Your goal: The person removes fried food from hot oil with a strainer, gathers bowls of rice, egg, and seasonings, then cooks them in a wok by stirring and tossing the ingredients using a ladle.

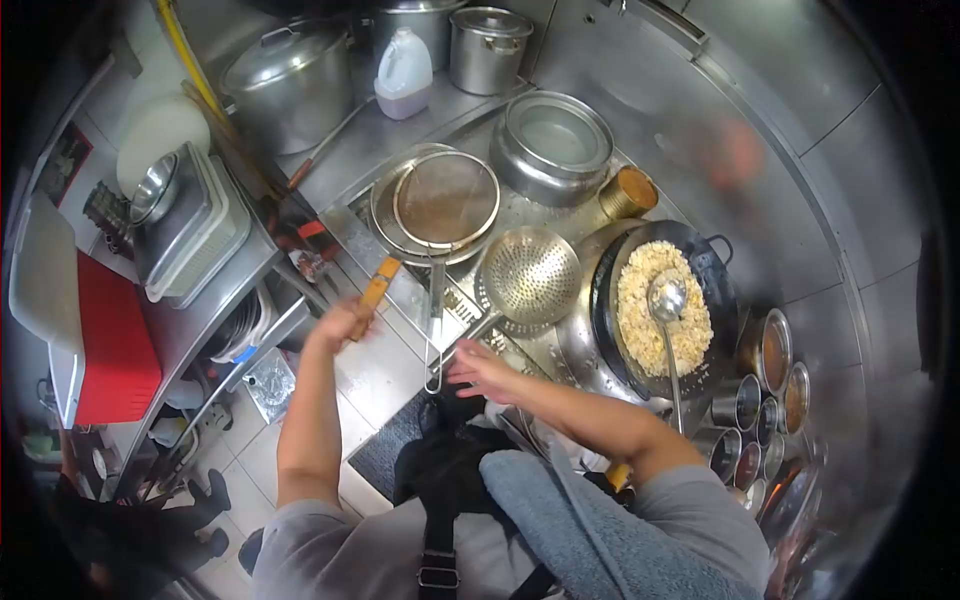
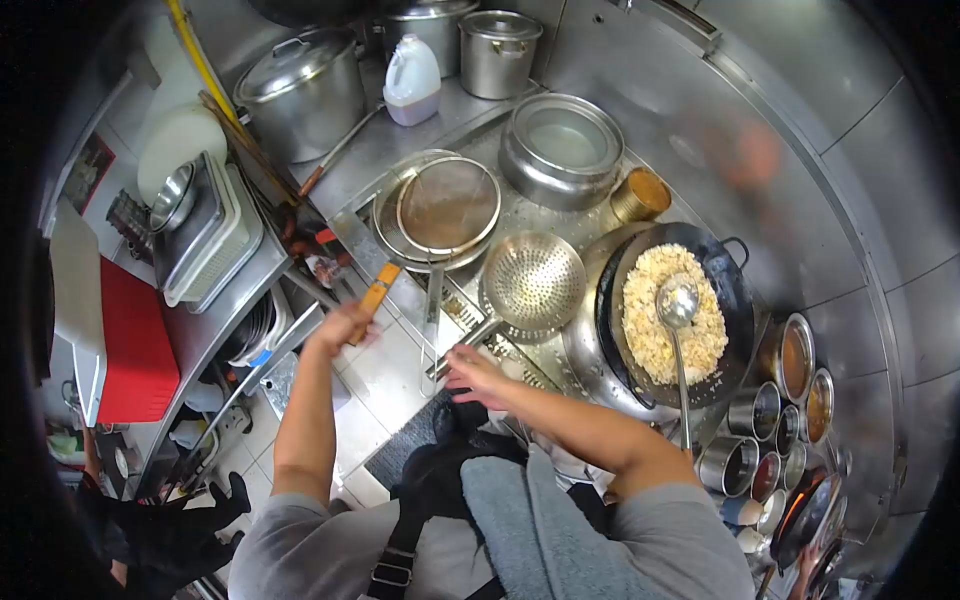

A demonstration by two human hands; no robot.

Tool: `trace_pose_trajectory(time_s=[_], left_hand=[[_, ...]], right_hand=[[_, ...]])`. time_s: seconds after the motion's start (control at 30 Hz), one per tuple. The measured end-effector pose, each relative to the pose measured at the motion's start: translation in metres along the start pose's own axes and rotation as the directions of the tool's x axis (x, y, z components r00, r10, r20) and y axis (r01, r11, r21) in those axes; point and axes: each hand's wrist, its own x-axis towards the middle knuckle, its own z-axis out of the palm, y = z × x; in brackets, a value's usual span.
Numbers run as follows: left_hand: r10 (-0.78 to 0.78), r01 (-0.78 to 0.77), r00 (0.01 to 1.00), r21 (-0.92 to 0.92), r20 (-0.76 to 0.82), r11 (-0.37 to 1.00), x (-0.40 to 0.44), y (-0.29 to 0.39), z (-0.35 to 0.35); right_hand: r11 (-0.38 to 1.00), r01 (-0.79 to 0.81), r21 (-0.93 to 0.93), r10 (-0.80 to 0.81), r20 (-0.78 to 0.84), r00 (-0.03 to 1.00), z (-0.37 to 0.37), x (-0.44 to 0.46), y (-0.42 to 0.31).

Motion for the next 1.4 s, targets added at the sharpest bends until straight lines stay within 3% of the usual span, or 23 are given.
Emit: trace_pose_trajectory(time_s=[0.03, 0.1, 0.23, 0.33, 0.4, 0.43, 0.47, 0.5, 0.53, 0.6, 0.73, 0.8, 0.83, 0.87, 0.9, 0.93, 1.03, 1.1, 1.17, 1.4], left_hand=[[-0.246, 0.504, 0.772, -0.328, 0.586, 0.799, 0.005, -0.001, 0.003], [-0.023, 0.439, 0.795, -0.548, 0.607, 0.712, -0.001, -0.011, 0.027], [-0.047, 0.339, 0.902, -0.636, 0.429, 0.693, -0.04, 0.007, 0.049], [-0.067, 0.062, 0.998, -0.56, 0.013, 0.826, -0.042, 0.004, 0.024], [-0.001, -0.069, 0.987, -0.425, -0.162, 0.903, -0.036, -0.006, -0.016], [-0.002, -0.081, 0.977, -0.38, -0.213, 0.921, -0.041, 0.006, -0.039], [0.029, -0.122, 0.972, -0.392, -0.235, 0.912, -0.044, 0.012, -0.058], [0.007, -0.1, 0.976, -0.417, -0.218, 0.903, -0.048, 0.015, -0.076], [-0.004, -0.084, 0.975, -0.389, -0.222, 0.918, -0.055, 0.021, -0.089], [-0.013, -0.073, 0.973, -0.362, -0.231, 0.929, -0.063, 0.022, -0.096], [-0.014, -0.069, 0.979, -0.392, -0.204, 0.917, -0.091, 0.01, -0.08], [-0.054, -0.019, 0.988, -0.454, -0.148, 0.891, -0.108, 0.008, -0.073], [-0.059, -0.014, 0.987, -0.45, -0.148, 0.893, -0.115, 0.004, -0.074], [-0.087, 0.026, 0.99, -0.479, -0.107, 0.878, -0.121, 0.002, -0.075], [-0.112, 0.063, 0.991, -0.508, -0.068, 0.859, -0.125, -0.001, -0.076], [-0.108, 0.067, 0.993, -0.513, -0.051, 0.856, -0.129, -0.006, -0.08], [-0.099, 0.072, 0.995, -0.52, -0.024, 0.851, -0.137, -0.014, -0.095], [-0.104, 0.071, 0.994, -0.516, -0.037, 0.854, -0.14, -0.01, -0.104], [-0.107, 0.083, 0.994, -0.49, -0.021, 0.868, -0.14, -0.003, -0.107], [-0.113, 0.084, 0.993, -0.45, -0.038, 0.889, -0.115, 0.018, -0.102]], right_hand=[[0.994, -0.041, 0.098, 0.037, 0.043, 0.998, 0.019, 0.016, -0.01], [0.975, 0.062, 0.213, -0.081, 0.081, 0.993, 0.042, 0.021, -0.028], [0.972, 0.125, 0.198, -0.118, -0.048, 0.992, 0.031, -0.032, -0.055], [0.964, 0.213, -0.159, -0.245, -0.214, 0.946, 0.002, -0.086, -0.089], [0.764, 0.197, -0.614, -0.421, -0.243, 0.874, -0.008, -0.113, -0.113], [0.451, 0.074, -0.89, -0.515, -0.192, 0.836, -0.026, -0.118, -0.124], [0.271, -0.089, -0.958, -0.531, -0.226, 0.816, -0.011, -0.126, -0.146], [0.083, -0.252, -0.964, -0.554, -0.255, 0.792, 0.005, -0.134, -0.168], [0.079, -0.253, -0.964, -0.557, -0.253, 0.791, 0.006, -0.13, -0.179], [-0.236, -0.408, -0.882, -0.489, -0.255, 0.834, 0.004, -0.121, -0.196], [-0.407, -0.312, -0.859, -0.384, -0.149, 0.911, -0.02, -0.088, -0.204], [-0.369, -0.05, -0.928, -0.263, 0.053, 0.963, -0.045, -0.07, -0.225], [-0.274, -0.056, -0.96, -0.176, -0.007, 0.984, -0.047, -0.072, -0.244], [0.094, -0.165, -0.982, -0.053, -0.17, 0.984, -0.04, -0.08, -0.267], [0.426, -0.298, -0.854, 0.12, -0.274, 0.954, -0.035, -0.088, -0.283], [0.42, -0.295, -0.858, 0.121, -0.269, 0.955, -0.044, -0.088, -0.282], [0.681, -0.2, -0.705, 0.164, -0.12, 0.979, -0.079, -0.079, -0.247], [0.922, -0.153, -0.357, 0.141, -0.058, 0.988, -0.099, -0.073, -0.203], [0.981, -0.068, -0.181, 0.076, 0.035, 0.997, -0.119, -0.069, -0.162], [0.99, 0.084, 0.112, -0.086, 0.015, 0.996, -0.083, -0.057, -0.064]])
